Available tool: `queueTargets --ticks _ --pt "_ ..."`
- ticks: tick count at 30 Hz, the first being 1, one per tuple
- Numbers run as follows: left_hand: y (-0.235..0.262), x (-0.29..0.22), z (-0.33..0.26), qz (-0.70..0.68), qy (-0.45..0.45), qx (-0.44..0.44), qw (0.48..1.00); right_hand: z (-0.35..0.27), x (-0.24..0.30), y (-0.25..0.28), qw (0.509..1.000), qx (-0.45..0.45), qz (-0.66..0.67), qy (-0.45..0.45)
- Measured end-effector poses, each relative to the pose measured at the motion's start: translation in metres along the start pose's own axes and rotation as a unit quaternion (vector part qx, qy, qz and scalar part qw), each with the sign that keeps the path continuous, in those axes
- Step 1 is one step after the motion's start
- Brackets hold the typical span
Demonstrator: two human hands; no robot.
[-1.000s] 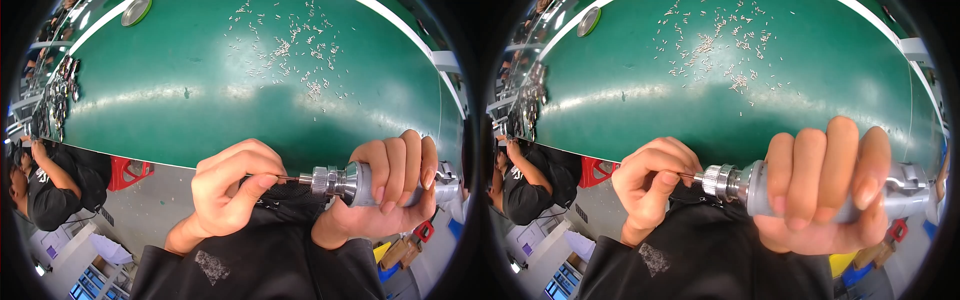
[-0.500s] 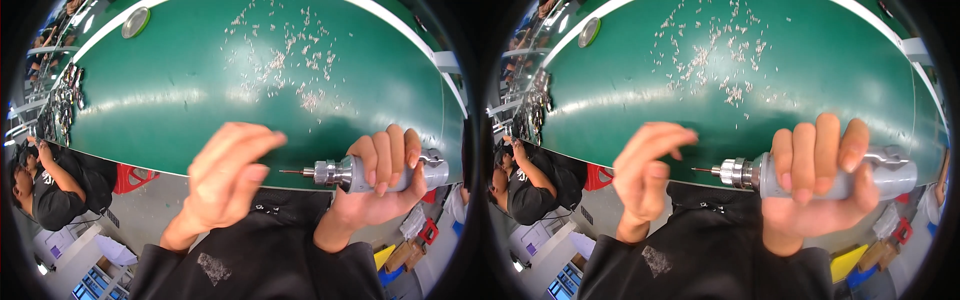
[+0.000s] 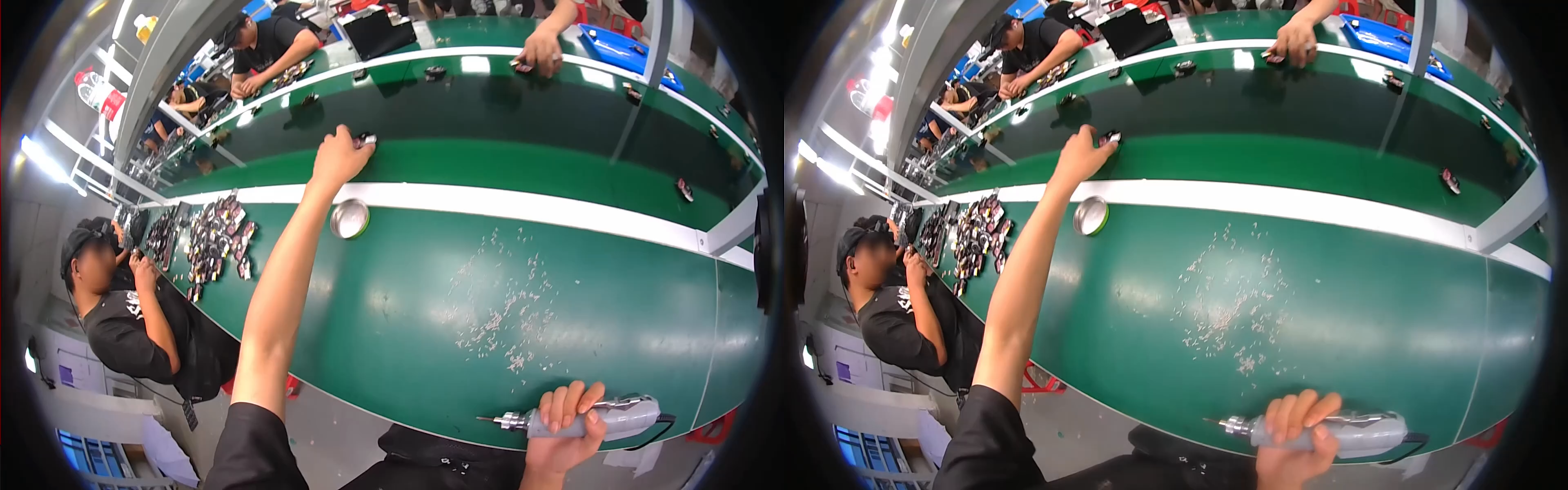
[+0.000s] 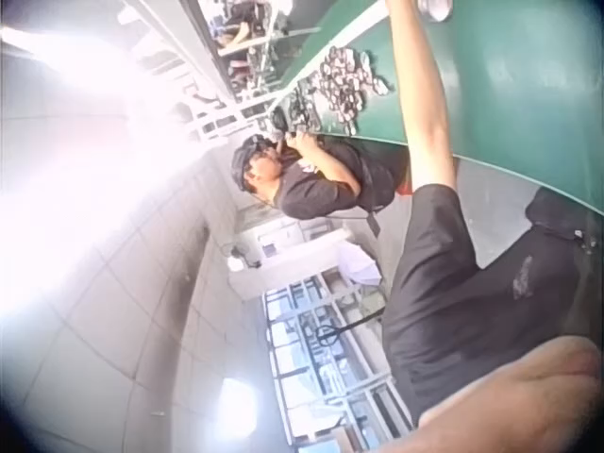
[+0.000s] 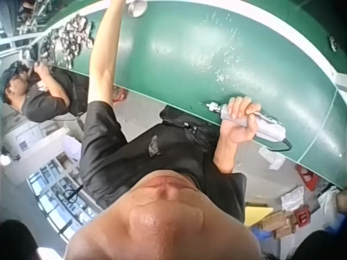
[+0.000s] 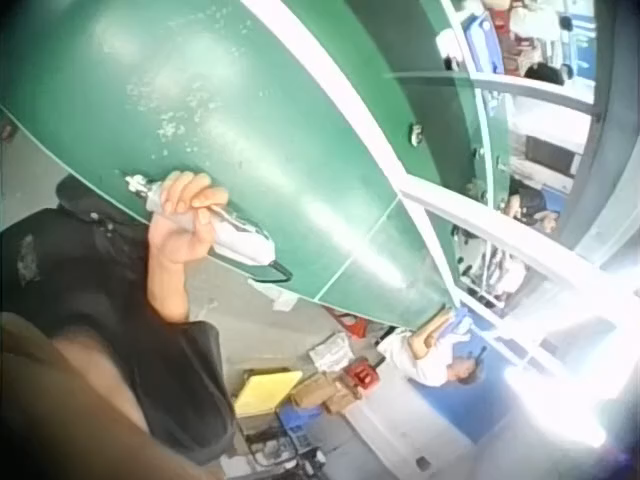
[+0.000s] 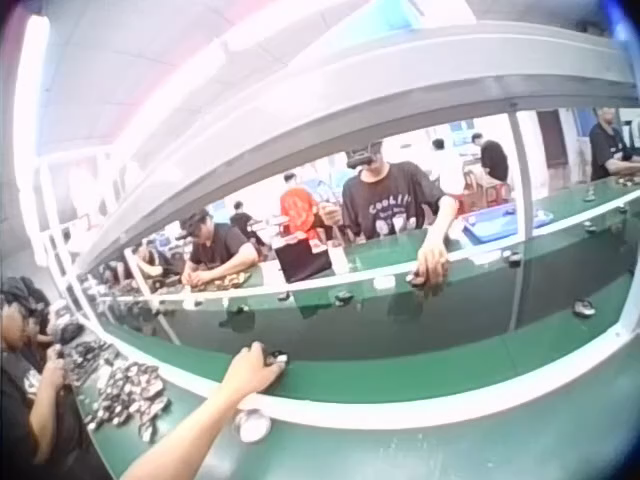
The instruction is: Use an electric screwdriver to fasten screws into small electronic components on a factory assembly line.
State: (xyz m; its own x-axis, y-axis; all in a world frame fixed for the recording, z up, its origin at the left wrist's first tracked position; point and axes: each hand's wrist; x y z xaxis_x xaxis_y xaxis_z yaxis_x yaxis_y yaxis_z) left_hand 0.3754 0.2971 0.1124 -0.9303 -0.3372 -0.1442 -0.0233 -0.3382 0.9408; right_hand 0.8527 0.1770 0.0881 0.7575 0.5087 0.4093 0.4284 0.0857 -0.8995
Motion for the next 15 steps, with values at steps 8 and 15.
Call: queueTargets --ticks 8,15 --pt "-0.028 0.028 0.015 0.119 -0.138 -0.01 0.983 -0.003 -0.001 -0.007 1.0 -0.02 0.015 -0.013" --pt "0.027 -0.057 -0.094 -0.118 -0.252 -0.038 0.96 -0.005 0.008 0.004 0.999 -0.025 -0.006 -0.03"
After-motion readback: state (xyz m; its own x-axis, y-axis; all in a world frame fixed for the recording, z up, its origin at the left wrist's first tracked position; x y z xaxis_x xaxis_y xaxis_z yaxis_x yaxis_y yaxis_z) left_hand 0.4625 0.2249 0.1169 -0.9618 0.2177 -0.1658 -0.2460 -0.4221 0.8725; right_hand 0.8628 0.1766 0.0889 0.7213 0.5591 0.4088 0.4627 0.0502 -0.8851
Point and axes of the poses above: each hand's wrist, its own z-axis towards the middle knuckle, its own y-axis out of the back of the hand, x = y × z, and after that the axes turned 15 degrees about -y, right-handed
